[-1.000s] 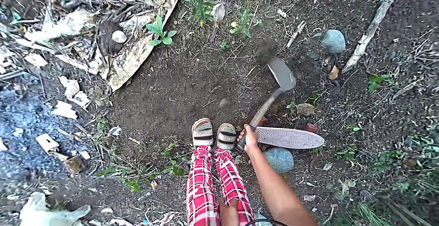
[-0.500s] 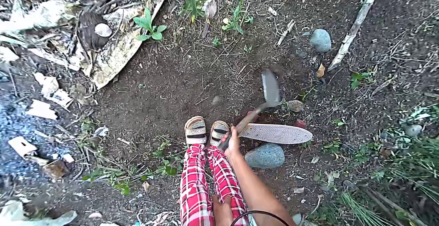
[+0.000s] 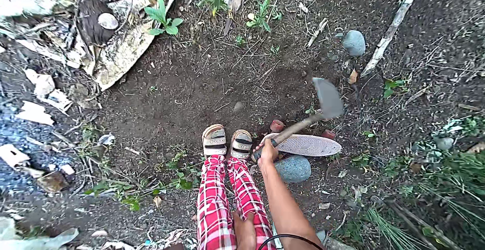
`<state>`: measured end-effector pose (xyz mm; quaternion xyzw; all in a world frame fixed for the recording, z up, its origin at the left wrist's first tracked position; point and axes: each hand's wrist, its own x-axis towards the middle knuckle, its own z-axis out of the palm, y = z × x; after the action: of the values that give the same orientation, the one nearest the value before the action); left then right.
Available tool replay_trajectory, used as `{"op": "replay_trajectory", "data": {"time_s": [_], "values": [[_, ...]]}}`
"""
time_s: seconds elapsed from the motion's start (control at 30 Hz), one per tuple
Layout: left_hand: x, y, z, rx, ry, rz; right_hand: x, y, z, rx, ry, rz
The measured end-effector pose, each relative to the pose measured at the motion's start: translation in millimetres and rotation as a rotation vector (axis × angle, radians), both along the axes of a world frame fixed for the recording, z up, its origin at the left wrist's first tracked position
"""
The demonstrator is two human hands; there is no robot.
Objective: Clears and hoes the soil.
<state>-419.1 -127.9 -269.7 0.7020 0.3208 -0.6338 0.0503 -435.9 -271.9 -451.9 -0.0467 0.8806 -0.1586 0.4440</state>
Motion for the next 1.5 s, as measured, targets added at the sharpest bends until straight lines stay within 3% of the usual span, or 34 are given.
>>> {"op": "replay_trajectory", "data": {"time_s": [0.13,0.27,0.37,0.5,0.6,0.77,0.93,1.03,1.13,1.23,1.37,1.5], "values": [[0,1,0,0.008,-0.002,-0.001,-34,6,13,0.089,-0.019,0.036],[-1,1,-1,0.014,0.0,-0.005,-39,-18,37,-0.09,0.018,-0.079],[-2,0,-1,0.025,0.005,0.003,-18,-32,27,-0.197,0.061,-0.133],[-3,-3,0,0.021,-0.005,0.021,-15,5,3,0.049,-0.01,0.05],[-2,-3,-1,0.019,-0.01,0.032,-37,11,17,0.122,-0.01,0.093],[-1,-3,3,-0.012,-0.01,0.032,-29,-25,45,-0.124,-0.006,0.046],[3,-6,5,-0.021,-0.003,0.044,61,-102,7,-0.451,-0.192,-0.015],[5,-5,4,-0.03,0.003,0.04,88,-93,-38,-0.267,-0.395,0.202],[5,-7,5,-0.02,-0.015,0.084,59,-50,-80,0.09,-0.399,0.403],[5,-8,4,0.013,-0.031,0.107,30,-61,-55,0.173,-0.316,0.391],[5,-7,2,0.005,-0.022,0.113,30,-118,-10,-0.031,-0.348,0.268],[11,-6,5,-0.002,-0.008,0.114,87,-171,-31,-0.375,-0.455,0.081]]}}
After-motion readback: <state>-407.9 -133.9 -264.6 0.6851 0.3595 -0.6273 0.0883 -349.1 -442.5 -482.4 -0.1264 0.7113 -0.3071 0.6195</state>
